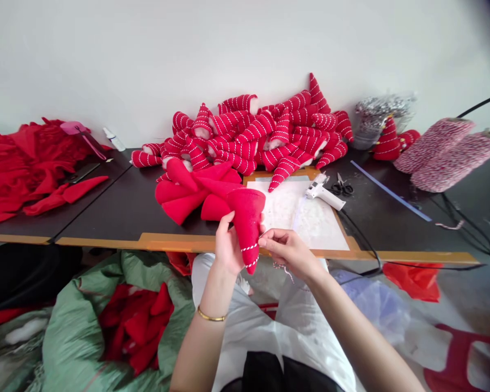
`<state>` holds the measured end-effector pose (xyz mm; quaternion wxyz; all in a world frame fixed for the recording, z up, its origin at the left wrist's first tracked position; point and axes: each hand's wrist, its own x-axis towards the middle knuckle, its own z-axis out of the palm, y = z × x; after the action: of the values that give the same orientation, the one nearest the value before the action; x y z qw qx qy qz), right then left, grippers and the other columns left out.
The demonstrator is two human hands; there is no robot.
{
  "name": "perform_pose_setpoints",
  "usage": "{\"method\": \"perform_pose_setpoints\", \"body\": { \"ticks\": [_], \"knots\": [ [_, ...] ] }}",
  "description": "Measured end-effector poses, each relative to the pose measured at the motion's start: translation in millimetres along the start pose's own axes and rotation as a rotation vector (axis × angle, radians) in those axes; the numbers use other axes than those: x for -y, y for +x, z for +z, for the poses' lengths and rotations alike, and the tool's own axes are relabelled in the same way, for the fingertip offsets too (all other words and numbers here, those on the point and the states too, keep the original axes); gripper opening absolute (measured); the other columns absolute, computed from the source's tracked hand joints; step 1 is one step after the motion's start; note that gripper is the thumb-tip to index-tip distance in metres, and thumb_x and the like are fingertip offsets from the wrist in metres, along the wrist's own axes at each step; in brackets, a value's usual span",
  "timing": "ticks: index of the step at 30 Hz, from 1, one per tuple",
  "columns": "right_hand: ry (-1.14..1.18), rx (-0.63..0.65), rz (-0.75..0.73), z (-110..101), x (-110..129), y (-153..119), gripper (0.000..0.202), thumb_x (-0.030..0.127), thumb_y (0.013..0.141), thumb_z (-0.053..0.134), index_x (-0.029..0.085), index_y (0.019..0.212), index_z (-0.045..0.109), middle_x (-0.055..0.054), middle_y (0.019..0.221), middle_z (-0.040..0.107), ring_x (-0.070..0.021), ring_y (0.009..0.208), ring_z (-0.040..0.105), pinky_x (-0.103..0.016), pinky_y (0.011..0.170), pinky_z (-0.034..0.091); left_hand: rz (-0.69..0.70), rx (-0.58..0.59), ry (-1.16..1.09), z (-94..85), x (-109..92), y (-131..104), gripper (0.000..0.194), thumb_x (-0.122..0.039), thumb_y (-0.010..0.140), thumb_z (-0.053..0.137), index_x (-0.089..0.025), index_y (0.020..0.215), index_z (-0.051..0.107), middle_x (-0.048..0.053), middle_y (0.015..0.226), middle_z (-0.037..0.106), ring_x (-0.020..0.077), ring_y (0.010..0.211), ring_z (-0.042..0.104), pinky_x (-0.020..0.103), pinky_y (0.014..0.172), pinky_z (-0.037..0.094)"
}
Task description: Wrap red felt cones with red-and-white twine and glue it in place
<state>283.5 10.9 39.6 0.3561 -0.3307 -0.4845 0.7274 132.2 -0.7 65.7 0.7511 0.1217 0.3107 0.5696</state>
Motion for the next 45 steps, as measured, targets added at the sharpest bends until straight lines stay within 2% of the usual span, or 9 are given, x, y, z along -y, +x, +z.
{"method": "perform_pose_setpoints", "body": {
  "ticks": [6,10,18,23,25,28,32,37,45],
  "knots": [
    [-0.042,-0.041,0.006,1,-4,3,0.044,0.055,0.07,0.083,0.015,0.077,0.068,0.007,0.053,0.047,-0.003,0.039,0.024,-0.022,0.037,0.015,0.016,0.01,-0.018,-1.7,3,4,0.051,-0.049,0.083,0.055,-0.012,0.116,0.066,0.018,0.102,0.073,0.0328,0.091,0.072,0.042,0.072,0.06],
    [-0.018,-0.047,0.047,3,-8,5,0.047,0.055,0.068,0.084,0.013,0.087,0.074,0.007,0.05,0.047,-0.0023,0.037,0.021,-0.023,0.037,0.012,0.139,-0.026,-0.065,-4.0,11,7,0.046,-0.051,0.084,0.056,-0.012,0.105,0.07,0.015,0.1,0.074,0.0316,0.098,0.071,0.042,0.082,0.059],
    [0.097,-0.036,0.05,14,-13,9,0.044,0.054,0.064,0.085,0.014,0.078,0.073,0.004,0.056,0.054,-0.002,0.039,0.021,-0.021,0.036,0.016,0.241,-0.02,-0.01,-0.6,13,5,0.052,-0.057,0.082,0.057,-0.013,0.104,0.072,0.013,0.101,0.075,0.0297,0.102,0.07,0.045,0.097,0.053],
    [-0.309,-0.218,-0.212,9,-7,3,0.029,0.044,0.077,0.076,0.015,0.081,0.076,-0.003,0.067,0.065,-0.0115,0.053,0.047,-0.025,0.049,0.038,0.407,-0.141,0.089,-7.4,6,5,0.058,-0.059,0.078,0.07,-0.025,0.125,0.061,0.008,0.119,0.07,0.0291,0.11,0.067,0.04,0.087,0.057],
    [-0.516,-0.268,-0.322,9,-5,-1,0.02,0.035,0.081,0.072,0.016,0.08,0.076,-0.005,0.069,0.067,-0.0149,0.059,0.053,-0.028,0.057,0.042,0.507,-0.179,0.181,-10.1,7,6,0.074,-0.047,0.072,0.082,-0.033,0.137,0.049,0.005,0.128,0.065,0.0248,0.111,0.066,0.034,0.086,0.056],
    [-0.642,-0.206,-0.366,13,-5,-2,0.014,0.028,0.083,0.069,0.018,0.077,0.075,-0.005,0.07,0.069,-0.017,0.061,0.057,-0.03,0.063,0.044,0.544,-0.201,0.364,-10.9,10,7,0.098,-0.025,0.06,0.092,-0.035,0.143,0.04,0.005,0.127,0.064,0.0213,0.106,0.067,0.029,0.084,0.055],
    [-0.491,-0.118,-0.28,11,-10,3,0.021,0.038,0.082,0.075,0.018,0.077,0.074,-0.005,0.073,0.072,-0.017,0.064,0.06,-0.029,0.063,0.045,0.542,-0.231,0.477,-9.5,13,10,0.085,-0.021,0.063,0.089,-0.032,0.136,0.047,0.003,0.113,0.068,0.017,0.091,0.07,0.026,0.079,0.055],
    [-0.207,-0.051,-0.137,1,-9,9,0.039,0.051,0.067,0.086,0.016,0.073,0.07,-0.003,0.07,0.069,-0.0135,0.062,0.058,-0.026,0.061,0.046,0.472,-0.214,0.448,-7.4,11,7,0.07,-0.022,0.065,0.087,-0.028,0.125,0.052,0.0,0.099,0.071,0.0158,0.08,0.07,0.027,0.073,0.056],
    [-0.133,-0.002,-0.058,-4,-8,6,0.042,0.052,0.068,0.086,0.015,0.073,0.068,0.003,0.06,0.055,-0.0044,0.045,0.031,-0.022,0.04,0.02,0.227,-0.148,0.35,-10.5,10,1,0.046,-0.035,0.069,0.085,-0.023,0.108,0.064,0.002,0.082,0.073,0.0205,0.074,0.072,0.027,0.061,0.058]
  ]
}}
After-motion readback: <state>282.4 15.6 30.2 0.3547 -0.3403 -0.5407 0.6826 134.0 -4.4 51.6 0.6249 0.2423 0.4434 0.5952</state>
